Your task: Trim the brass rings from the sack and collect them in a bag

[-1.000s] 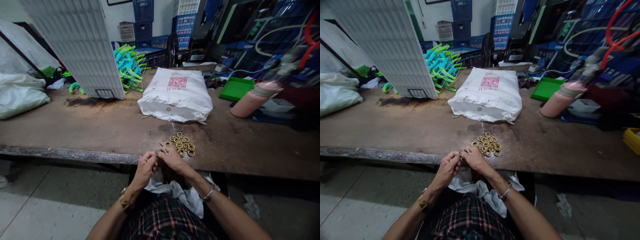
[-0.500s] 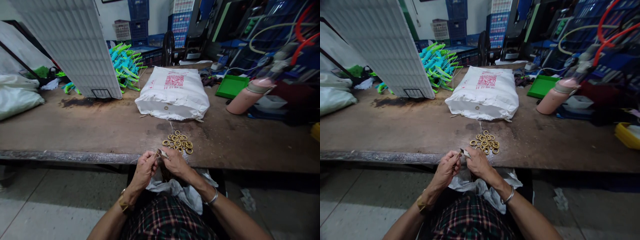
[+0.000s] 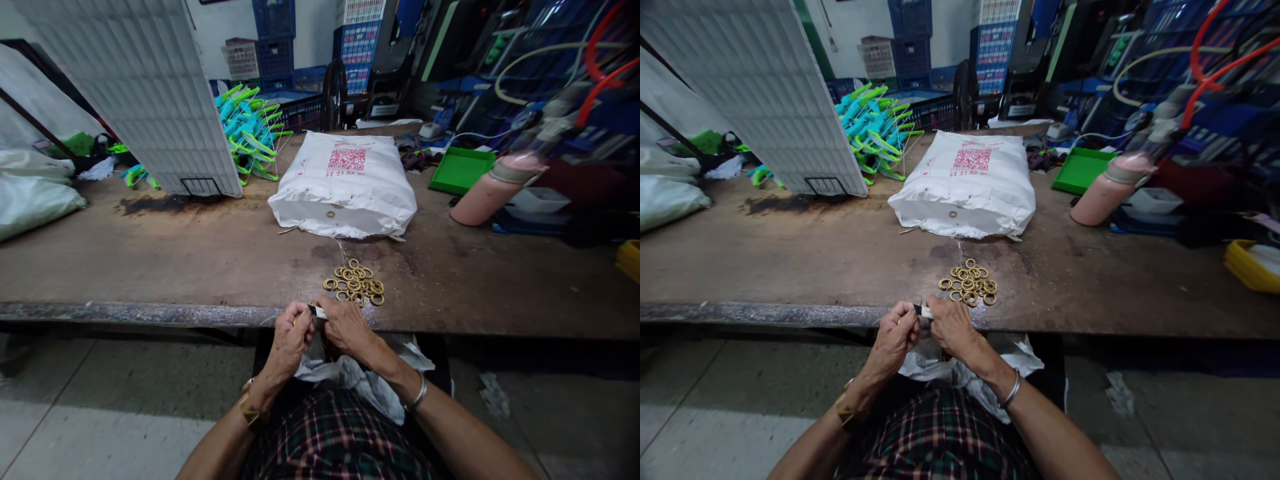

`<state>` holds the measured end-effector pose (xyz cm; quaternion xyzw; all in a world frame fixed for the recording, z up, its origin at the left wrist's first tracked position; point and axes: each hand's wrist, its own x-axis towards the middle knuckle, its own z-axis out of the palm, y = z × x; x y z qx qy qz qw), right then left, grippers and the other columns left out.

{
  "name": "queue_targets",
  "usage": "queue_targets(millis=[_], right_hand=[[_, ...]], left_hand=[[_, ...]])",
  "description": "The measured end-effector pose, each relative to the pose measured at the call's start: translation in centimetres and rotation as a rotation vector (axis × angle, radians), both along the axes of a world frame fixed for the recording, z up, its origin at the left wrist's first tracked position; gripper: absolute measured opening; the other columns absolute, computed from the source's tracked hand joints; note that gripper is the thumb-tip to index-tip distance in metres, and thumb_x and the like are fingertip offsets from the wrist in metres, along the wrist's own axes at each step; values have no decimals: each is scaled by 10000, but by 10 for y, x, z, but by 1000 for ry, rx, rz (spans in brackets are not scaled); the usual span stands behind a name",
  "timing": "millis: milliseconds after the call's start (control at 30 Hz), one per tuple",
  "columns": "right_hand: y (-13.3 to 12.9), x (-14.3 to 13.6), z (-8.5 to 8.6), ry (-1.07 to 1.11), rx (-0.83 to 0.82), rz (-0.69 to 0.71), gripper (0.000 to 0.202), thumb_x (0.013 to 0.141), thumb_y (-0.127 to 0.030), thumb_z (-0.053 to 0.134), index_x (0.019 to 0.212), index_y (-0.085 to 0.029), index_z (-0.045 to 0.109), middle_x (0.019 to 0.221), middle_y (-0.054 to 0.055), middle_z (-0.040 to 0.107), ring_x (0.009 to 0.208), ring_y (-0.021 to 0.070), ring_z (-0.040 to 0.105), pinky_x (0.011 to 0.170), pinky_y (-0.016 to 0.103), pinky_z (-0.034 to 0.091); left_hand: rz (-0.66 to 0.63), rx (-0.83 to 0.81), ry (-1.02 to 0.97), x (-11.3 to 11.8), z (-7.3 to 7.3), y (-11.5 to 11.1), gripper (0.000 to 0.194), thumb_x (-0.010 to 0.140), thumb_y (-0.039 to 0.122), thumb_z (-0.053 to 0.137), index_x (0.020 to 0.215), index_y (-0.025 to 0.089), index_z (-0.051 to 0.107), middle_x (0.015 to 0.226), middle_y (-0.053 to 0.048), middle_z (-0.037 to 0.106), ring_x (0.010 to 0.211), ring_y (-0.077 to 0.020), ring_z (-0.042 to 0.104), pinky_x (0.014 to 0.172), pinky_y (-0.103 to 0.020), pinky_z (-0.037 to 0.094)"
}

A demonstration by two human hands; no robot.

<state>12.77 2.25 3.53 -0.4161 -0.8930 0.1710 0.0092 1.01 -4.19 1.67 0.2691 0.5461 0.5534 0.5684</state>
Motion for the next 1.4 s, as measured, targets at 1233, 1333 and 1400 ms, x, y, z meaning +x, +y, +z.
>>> queue_targets(millis=[1233, 1333, 1400], right_hand=[[41, 7, -15, 59, 203, -210, 167, 868, -242, 422, 972, -221, 551, 973, 39, 574, 803, 153, 547, 622, 252, 308], [40, 8, -13, 223, 208, -190, 109, 839, -247, 474, 867, -200, 568, 876, 28, 585, 793, 149, 530, 642, 239, 311], [37, 7, -11, 327, 185, -181, 107, 827, -260, 495, 773, -193, 559, 786, 14, 570, 737, 139, 511, 639, 230, 311]], left_hand=[[0, -133, -637, -5, 0, 2, 249, 646, 242, 731, 720, 135, 518, 703, -16, 582, 596, -87, 552, 390, -125, 333], [5, -55, -467, -7, 2, 8, 278, 682, 340, 698, 769, 143, 522, 645, 16, 544, 531, -70, 513, 371, -129, 321], [29, -1, -334, -7, 3, 12, 321, 694, 403, 672, 825, 149, 525, 611, 33, 522, 486, -61, 476, 358, -134, 305]])
